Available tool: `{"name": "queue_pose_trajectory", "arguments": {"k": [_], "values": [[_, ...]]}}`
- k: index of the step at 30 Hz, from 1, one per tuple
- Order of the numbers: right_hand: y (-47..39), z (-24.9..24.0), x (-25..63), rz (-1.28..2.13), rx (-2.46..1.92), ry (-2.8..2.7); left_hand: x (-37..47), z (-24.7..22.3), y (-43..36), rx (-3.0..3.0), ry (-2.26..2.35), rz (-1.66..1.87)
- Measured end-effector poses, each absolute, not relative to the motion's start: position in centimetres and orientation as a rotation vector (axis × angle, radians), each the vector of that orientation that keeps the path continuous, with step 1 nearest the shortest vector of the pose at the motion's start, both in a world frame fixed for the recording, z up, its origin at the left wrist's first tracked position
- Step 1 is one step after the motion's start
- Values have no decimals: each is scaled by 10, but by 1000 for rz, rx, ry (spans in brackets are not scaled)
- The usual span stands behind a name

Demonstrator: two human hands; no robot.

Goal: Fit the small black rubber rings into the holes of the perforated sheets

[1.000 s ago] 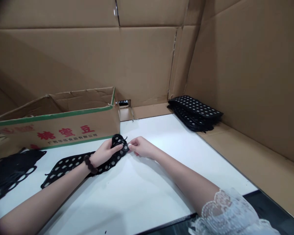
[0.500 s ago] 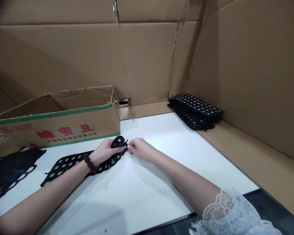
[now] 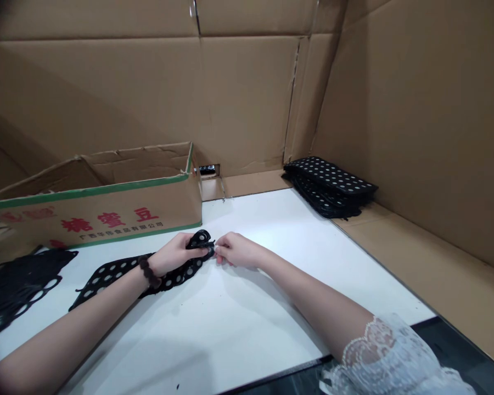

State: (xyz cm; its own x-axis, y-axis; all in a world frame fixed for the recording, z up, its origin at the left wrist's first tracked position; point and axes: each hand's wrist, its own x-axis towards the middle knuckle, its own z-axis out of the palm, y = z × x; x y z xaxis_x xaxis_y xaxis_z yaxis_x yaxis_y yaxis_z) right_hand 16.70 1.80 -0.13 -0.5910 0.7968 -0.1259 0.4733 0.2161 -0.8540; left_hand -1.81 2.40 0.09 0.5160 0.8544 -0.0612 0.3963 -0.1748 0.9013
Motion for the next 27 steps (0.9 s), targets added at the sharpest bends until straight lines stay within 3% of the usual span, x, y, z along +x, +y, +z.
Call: {"name": "queue_pose_trajectory", "arguments": {"k": [22, 27], "values": [[18, -2, 173, 1661, -1010, -2015, -22, 3, 26, 1713, 875, 503], [17, 3, 172, 1435, -1118, -2170, -22, 3, 26, 1795, 948, 500]]}}
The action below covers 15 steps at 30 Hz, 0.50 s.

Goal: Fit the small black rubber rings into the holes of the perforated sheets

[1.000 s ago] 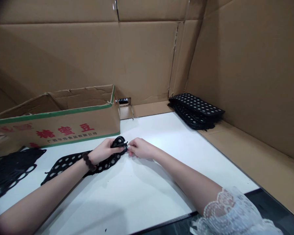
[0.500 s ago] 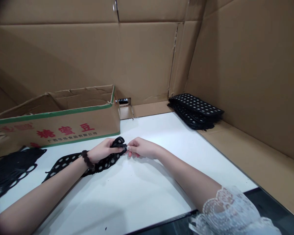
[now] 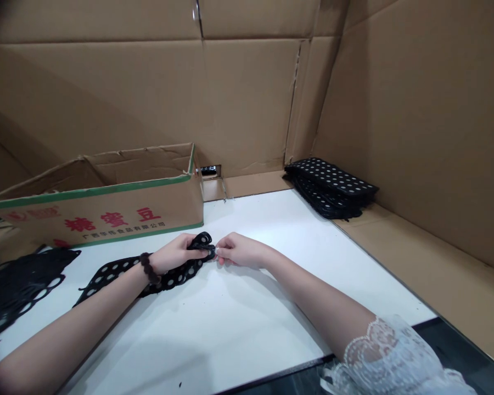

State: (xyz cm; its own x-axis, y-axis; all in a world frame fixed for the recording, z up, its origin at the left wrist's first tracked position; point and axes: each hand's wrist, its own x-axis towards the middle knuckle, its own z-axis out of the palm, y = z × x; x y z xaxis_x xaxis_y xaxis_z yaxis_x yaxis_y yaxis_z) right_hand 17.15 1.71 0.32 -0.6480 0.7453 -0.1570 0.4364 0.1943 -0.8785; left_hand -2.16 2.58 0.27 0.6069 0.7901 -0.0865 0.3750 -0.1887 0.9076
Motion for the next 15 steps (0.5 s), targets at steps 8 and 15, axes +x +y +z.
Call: {"name": "queue_pose_trajectory", "arguments": {"k": [8, 15], "values": [[10, -9, 155, 619, -1497, -2334, -12, -3, 17, 2108, 1138, 659], [14, -19, 141, 385, -1609, -2275, -3, -3, 9, 2222, 1218, 748]]}}
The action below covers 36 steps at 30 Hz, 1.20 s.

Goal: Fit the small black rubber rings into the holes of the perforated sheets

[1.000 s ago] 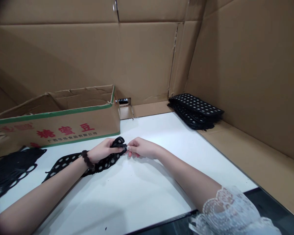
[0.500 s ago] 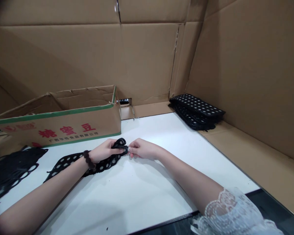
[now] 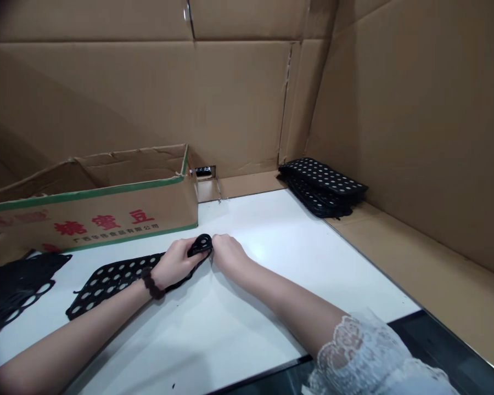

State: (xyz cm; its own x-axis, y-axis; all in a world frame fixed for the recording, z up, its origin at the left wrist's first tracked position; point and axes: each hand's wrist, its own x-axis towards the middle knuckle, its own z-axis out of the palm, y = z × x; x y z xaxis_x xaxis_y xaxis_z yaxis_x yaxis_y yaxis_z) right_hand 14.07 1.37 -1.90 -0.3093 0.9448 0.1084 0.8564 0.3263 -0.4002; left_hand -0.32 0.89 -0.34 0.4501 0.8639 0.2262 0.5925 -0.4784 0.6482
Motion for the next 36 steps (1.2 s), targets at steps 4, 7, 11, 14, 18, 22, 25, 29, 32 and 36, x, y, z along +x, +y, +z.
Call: {"name": "queue_pose_trajectory", "arguments": {"k": [4, 7, 11, 14, 18, 22, 25, 29, 32, 36], "values": [[20, -10, 148, 397, -1575, -2262, -9, -2, 17, 2130, 1194, 704], [31, 4, 170, 486, -1500, -2301, -14, -2, 22, 2051, 1194, 693], [50, 8, 207, 251, -1667, -2065, -16, -2, 24, 1968, 1210, 778], [56, -2, 216, 165, -1714, -2073, -15, -1, 22, 1980, 1146, 780], [43, -3, 200, 109, -1651, -2110, -15, 1, 21, 2022, 1091, 744], [24, 11, 179, 637, -1179, -2191, -15, 0, 22, 2054, 1111, 820], [18, 8, 171, 1000, -1103, -2171, -14, -3, 22, 2032, 1182, 925], [19, 0, 168, 902, -1169, -2067, -15, -5, 21, 1953, 1294, 1061], [18, 2, 168, 686, -1172, -2005, -20, -3, 24, 1885, 1345, 1156], [19, 11, 172, 591, -1171, -1853, -29, 3, 31, 1960, 1352, 1039]]}}
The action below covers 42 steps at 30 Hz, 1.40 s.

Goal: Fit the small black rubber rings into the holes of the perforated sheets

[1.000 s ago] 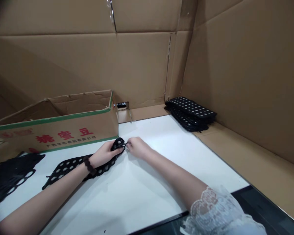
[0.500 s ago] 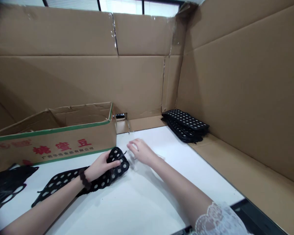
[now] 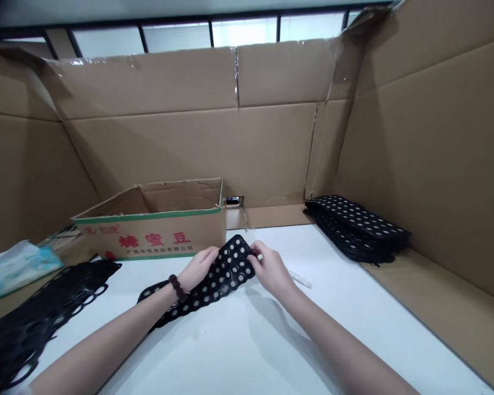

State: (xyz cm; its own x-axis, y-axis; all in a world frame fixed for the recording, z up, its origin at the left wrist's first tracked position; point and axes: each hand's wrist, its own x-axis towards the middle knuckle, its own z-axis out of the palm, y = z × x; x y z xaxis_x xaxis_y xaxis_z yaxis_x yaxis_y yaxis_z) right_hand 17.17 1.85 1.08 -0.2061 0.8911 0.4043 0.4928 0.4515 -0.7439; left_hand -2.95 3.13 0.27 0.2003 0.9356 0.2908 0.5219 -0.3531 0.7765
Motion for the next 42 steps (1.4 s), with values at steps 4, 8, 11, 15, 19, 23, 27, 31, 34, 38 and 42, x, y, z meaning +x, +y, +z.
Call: {"name": "queue_pose_trajectory", "arguments": {"k": [4, 8, 11, 15, 19, 23, 27, 31, 34, 38, 42], "values": [[19, 36, 183, 664, -1140, -1674, -23, 22, 19, 1979, 1275, 987], [-8, 94, 199, 325, -1034, -1622, 2, 53, -31, 1778, 764, 881], [-46, 141, 201, -8, -1041, -1764, 13, 72, -68, 1792, 474, 712], [-79, 167, 181, -221, -1096, -2192, 5, 74, -74, 2023, 476, 891], [-74, 147, 154, -271, -1121, -2442, -15, 54, -54, 2048, 844, 1082], [-46, 117, 135, -117, -994, -2572, -37, 34, -41, 1990, 1082, 1065], [-15, 88, 118, -8, -926, -2658, -57, 25, -36, 2083, 1114, 1023], [3, 64, 100, 50, -877, -2663, -67, 12, -33, 2084, 1064, 842], [-2, 54, 94, 91, -961, -2466, -66, -3, -30, 1910, 1086, 894], [-21, 41, 95, 291, -1224, -2287, -61, -13, -30, 1652, 1063, 942], [-30, 26, 98, 537, -1320, -2383, -58, -9, -37, 1543, 974, 936]]}}
